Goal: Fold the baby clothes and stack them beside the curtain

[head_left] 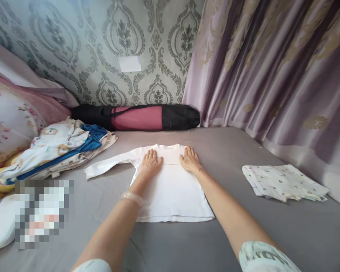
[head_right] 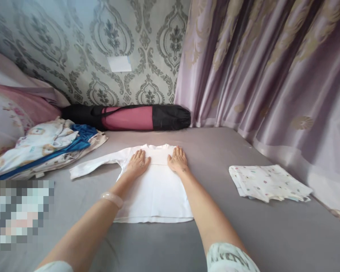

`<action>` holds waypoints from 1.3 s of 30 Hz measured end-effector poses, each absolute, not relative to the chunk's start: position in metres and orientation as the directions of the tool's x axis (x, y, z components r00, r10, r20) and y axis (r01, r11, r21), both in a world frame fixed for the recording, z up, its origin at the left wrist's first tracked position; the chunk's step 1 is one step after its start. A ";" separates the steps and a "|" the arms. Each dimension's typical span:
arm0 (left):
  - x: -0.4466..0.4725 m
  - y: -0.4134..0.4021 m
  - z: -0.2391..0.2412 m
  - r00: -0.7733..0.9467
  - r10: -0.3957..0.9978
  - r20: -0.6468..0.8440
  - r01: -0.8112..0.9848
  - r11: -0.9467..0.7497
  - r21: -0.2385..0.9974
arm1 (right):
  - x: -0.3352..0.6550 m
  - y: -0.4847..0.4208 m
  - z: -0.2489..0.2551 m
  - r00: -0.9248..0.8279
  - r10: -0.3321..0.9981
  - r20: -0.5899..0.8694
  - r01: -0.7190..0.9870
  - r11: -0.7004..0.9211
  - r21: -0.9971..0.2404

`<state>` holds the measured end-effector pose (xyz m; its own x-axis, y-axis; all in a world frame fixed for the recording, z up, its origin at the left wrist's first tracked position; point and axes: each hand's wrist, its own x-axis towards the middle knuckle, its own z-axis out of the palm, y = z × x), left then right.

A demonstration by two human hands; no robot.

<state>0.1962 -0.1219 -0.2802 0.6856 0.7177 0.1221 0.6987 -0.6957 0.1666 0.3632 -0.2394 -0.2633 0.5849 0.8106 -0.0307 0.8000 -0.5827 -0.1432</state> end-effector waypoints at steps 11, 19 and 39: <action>0.192 -0.118 -0.276 0.687 0.725 0.042 0.711 -0.684 0.164 | 0.369 -0.241 -0.264 0.565 0.825 -0.014 0.814 -0.560 -0.151; 0.171 -0.140 -0.272 0.752 0.658 0.037 0.650 -0.750 0.124 | 0.346 -0.263 -0.263 0.432 0.901 0.034 0.894 -0.423 -0.149; 0.061 -0.242 -0.257 0.920 0.392 -0.030 0.390 -0.902 0.185 | 0.298 -0.400 -0.255 0.110 0.993 -0.047 0.973 -0.117 -0.197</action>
<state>0.0615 -0.2416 -0.2570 0.9196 0.3917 -0.0304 0.3903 -0.9020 0.1847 0.2983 -0.3998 -0.2548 0.1098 0.9928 -0.0469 0.9734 -0.1170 -0.1969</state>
